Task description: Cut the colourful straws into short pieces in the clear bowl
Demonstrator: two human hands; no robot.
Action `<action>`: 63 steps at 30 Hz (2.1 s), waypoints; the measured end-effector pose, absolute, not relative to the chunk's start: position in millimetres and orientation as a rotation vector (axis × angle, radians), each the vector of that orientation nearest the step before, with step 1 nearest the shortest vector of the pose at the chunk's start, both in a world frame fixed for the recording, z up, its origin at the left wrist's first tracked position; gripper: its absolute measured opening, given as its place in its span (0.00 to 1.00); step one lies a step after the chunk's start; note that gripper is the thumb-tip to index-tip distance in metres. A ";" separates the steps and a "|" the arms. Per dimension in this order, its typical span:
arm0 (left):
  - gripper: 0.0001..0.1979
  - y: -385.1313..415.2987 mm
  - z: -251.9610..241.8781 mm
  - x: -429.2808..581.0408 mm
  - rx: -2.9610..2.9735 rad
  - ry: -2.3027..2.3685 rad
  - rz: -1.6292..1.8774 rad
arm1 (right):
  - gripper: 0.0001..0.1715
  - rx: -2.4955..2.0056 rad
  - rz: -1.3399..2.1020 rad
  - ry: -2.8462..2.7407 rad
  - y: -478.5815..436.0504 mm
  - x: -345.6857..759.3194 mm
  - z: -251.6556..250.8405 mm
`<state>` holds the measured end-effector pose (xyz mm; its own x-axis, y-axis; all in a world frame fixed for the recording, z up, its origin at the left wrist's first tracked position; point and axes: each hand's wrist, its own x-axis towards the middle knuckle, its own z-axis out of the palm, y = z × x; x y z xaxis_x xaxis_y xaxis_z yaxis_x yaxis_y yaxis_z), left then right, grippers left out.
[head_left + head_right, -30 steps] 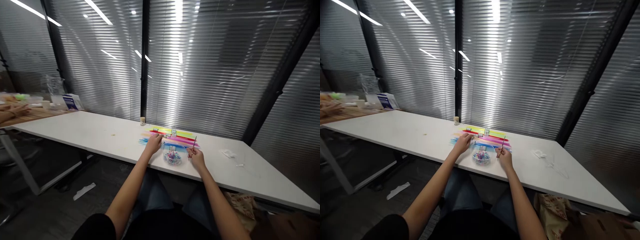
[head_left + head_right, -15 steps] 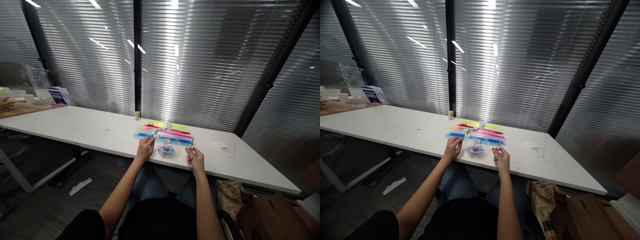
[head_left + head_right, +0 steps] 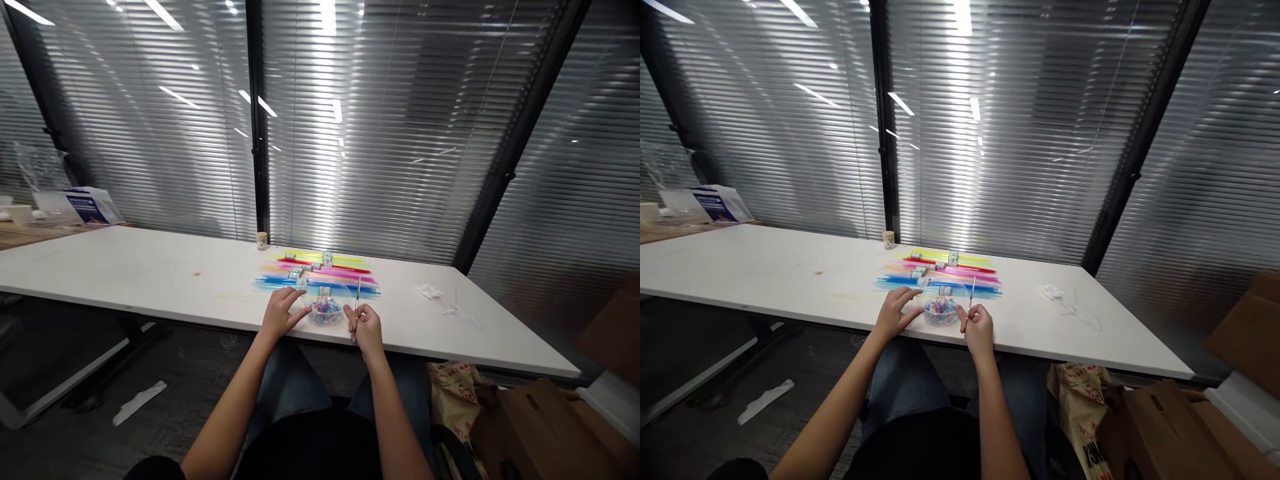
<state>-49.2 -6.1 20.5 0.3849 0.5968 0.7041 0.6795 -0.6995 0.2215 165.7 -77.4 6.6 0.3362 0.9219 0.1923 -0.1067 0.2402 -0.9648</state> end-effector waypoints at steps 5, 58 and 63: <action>0.16 -9.3 24.9 -43.2 -2.620 -1.138 -1.217 | 0.27 -1.159 0.850 -0.841 -56.8 170.9 3.9; 0.10 2.7 10.5 -28.0 -2.210 -1.275 -1.155 | 0.19 -0.919 0.933 -1.376 -54.7 176.1 1.0; 0.10 2.1 11.6 -28.8 -2.237 -1.212 -1.165 | 0.22 -0.978 0.918 -1.383 -57.4 175.7 4.9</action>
